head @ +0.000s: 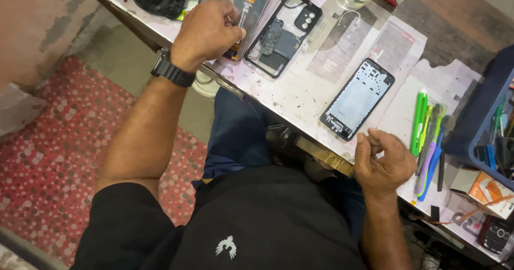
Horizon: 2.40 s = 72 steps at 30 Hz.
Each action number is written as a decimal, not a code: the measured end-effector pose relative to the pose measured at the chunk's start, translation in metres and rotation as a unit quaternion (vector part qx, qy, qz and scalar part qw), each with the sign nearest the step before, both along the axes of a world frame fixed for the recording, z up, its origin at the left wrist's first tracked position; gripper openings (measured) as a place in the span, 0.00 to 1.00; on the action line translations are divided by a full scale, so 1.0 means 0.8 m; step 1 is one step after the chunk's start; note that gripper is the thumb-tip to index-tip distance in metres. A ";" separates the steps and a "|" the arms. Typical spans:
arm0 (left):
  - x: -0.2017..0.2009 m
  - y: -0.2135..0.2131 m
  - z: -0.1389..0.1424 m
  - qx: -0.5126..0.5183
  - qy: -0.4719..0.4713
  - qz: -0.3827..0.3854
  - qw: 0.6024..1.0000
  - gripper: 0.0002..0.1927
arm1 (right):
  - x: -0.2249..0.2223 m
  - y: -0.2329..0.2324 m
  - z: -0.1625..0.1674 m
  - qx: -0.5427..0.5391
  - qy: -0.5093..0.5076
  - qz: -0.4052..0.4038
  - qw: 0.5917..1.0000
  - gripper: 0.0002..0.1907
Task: The person cleans a disassembled smartphone screen assembly using a toothbrush and a small brush. They wipe the back and edges of the screen, then apply a small amount of adhesive from a tube to the frame before brushing again.
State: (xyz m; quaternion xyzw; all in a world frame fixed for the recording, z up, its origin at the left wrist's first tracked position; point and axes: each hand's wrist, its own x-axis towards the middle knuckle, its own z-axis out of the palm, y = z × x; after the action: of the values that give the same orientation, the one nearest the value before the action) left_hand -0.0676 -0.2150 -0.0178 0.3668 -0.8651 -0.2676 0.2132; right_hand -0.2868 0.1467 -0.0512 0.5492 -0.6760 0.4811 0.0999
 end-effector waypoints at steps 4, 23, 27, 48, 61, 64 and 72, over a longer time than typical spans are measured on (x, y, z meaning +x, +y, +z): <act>0.000 0.001 0.005 -0.009 -0.008 -0.017 1.000 0.13 | 0.000 0.000 0.000 0.003 0.003 -0.003 1.000 0.11; 0.000 -0.018 -0.005 0.154 0.144 -0.124 0.970 0.05 | 0.020 -0.036 0.022 0.055 0.050 0.068 0.995 0.10; 0.000 -0.023 -0.005 0.133 0.141 -0.117 0.974 0.07 | 0.061 -0.085 0.053 0.089 0.109 0.128 0.982 0.10; 0.004 -0.034 0.022 0.186 0.221 -0.113 0.951 0.07 | 0.126 -0.297 0.027 0.166 -0.721 0.234 0.631 0.15; 0.009 -0.037 0.018 0.161 0.222 -0.124 0.953 0.07 | 0.134 -0.304 0.007 0.129 -0.735 0.219 0.629 0.05; 0.014 -0.034 0.019 0.183 0.223 -0.108 0.951 0.10 | 0.137 -0.297 0.010 0.129 -0.740 0.221 0.622 0.04; 0.019 -0.011 0.003 0.061 0.274 -0.015 0.960 0.19 | 0.142 -0.256 0.040 0.135 -0.720 0.226 0.642 0.11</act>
State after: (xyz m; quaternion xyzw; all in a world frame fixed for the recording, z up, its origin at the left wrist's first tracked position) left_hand -0.0525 -0.2241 -0.0153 0.2790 -0.7607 -0.4133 0.4155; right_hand -0.1731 -0.0580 -0.0193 0.1724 -0.4464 0.6355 -0.6059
